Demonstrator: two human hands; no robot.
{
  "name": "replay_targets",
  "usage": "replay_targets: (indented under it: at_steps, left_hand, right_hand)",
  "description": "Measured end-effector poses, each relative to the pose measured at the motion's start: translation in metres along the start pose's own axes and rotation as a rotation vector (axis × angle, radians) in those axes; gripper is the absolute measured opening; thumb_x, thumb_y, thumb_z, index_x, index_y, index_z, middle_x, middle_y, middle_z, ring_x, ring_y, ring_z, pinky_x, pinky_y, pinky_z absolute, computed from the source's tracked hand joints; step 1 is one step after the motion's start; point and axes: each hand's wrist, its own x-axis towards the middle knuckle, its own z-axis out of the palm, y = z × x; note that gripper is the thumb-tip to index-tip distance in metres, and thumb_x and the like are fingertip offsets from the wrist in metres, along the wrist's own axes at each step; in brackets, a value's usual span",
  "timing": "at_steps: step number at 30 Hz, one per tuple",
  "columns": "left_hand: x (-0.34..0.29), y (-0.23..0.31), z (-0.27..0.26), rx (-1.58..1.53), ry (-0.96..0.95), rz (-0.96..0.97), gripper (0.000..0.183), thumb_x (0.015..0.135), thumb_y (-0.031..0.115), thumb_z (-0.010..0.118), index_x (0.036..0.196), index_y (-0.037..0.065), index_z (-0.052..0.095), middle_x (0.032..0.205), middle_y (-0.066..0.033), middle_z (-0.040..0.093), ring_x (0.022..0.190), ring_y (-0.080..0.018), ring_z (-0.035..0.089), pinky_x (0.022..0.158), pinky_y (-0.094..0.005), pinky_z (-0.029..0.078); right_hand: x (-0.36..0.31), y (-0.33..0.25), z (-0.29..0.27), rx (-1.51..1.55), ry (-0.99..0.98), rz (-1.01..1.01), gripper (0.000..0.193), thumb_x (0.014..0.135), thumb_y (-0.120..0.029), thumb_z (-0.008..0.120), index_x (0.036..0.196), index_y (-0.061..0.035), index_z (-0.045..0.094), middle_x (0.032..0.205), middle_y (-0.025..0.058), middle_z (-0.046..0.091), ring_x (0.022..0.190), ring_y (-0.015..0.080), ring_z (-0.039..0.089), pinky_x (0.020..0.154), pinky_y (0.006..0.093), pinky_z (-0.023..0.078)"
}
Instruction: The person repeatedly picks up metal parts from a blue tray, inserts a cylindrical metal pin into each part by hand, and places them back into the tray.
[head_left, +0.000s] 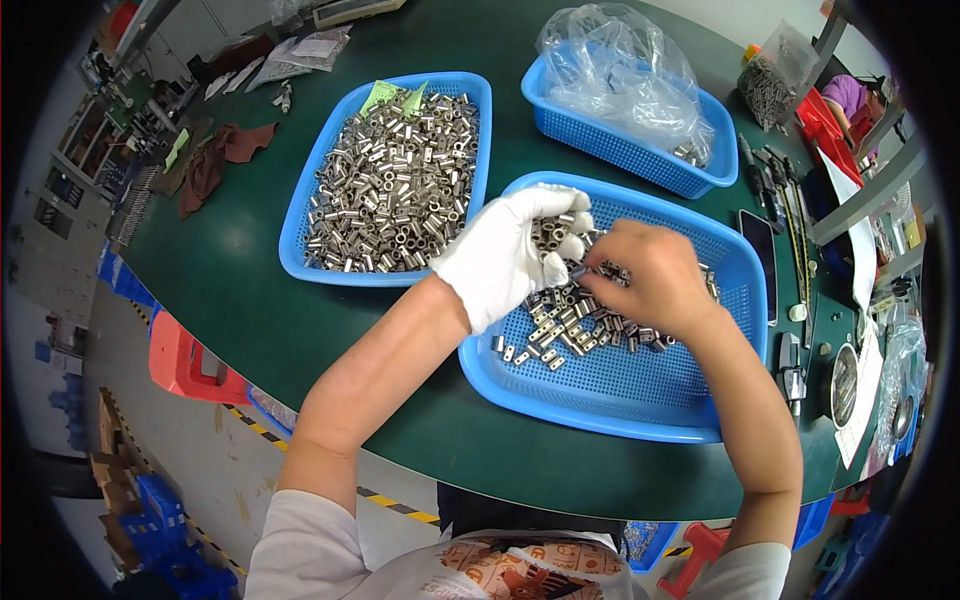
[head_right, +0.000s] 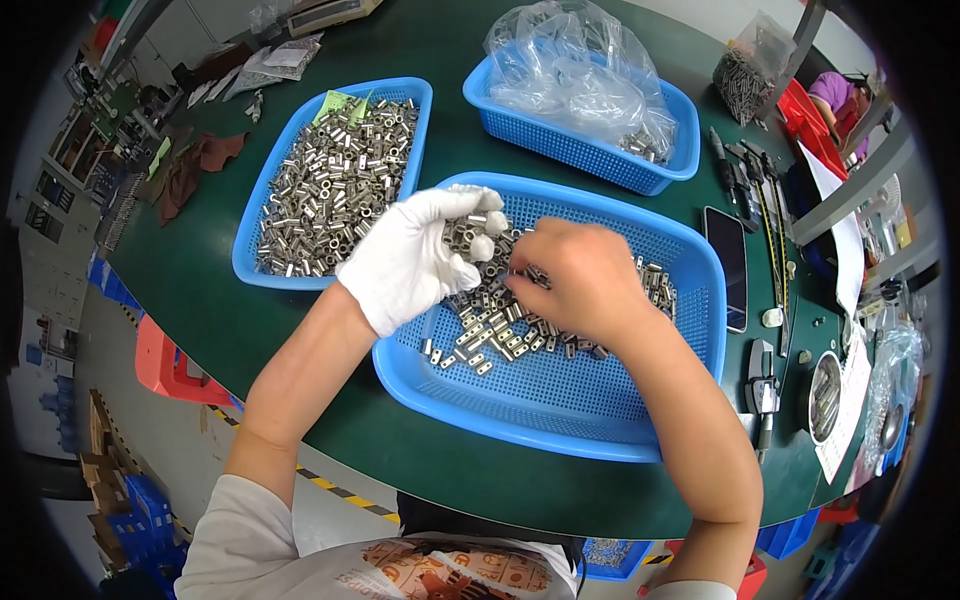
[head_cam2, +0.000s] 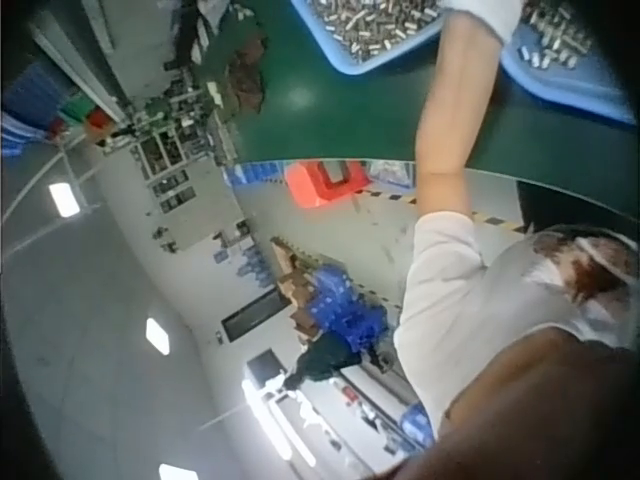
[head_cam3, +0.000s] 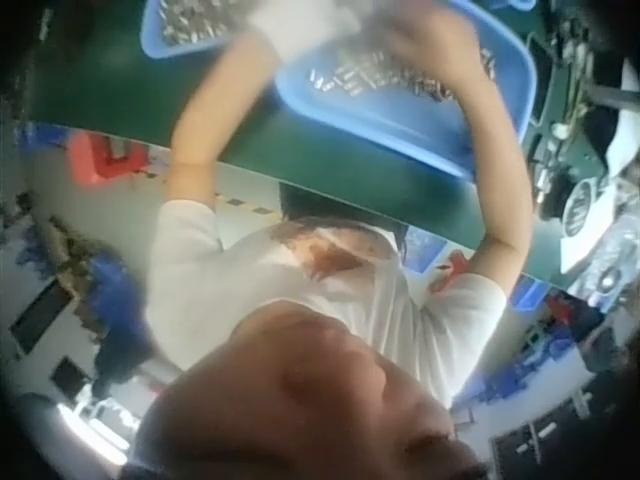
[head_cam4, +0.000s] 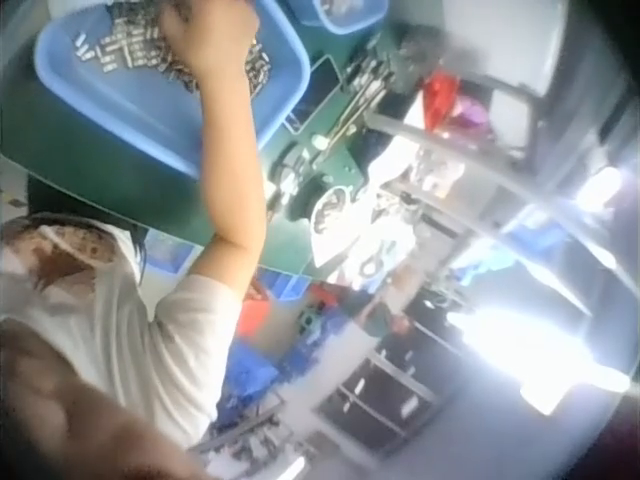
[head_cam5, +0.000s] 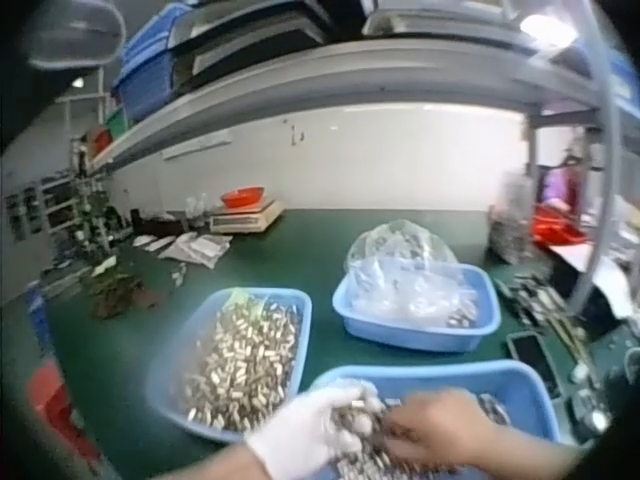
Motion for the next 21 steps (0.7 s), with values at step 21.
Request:
replay_targets:
  at_steps: [21]
  left_hand:
    - [-0.004, -0.003, 0.001, 0.243, -0.036, -0.079, 0.019, 0.082, 0.02, 0.052, 0.091, 0.004, 0.048, 0.075, -0.0019, 0.048, 0.057, -0.0039, 0.044, 0.04, -0.012, 0.034]
  right_hand:
    - [-0.002, -0.014, -0.017, 0.665, 0.253, 0.209, 0.016, 0.076, 0.0, 0.043, 0.092, -0.0009, 0.042, 0.079, 0.0057, 0.049, 0.067, 0.0093, 0.045, 0.059, 0.0223, 0.038]
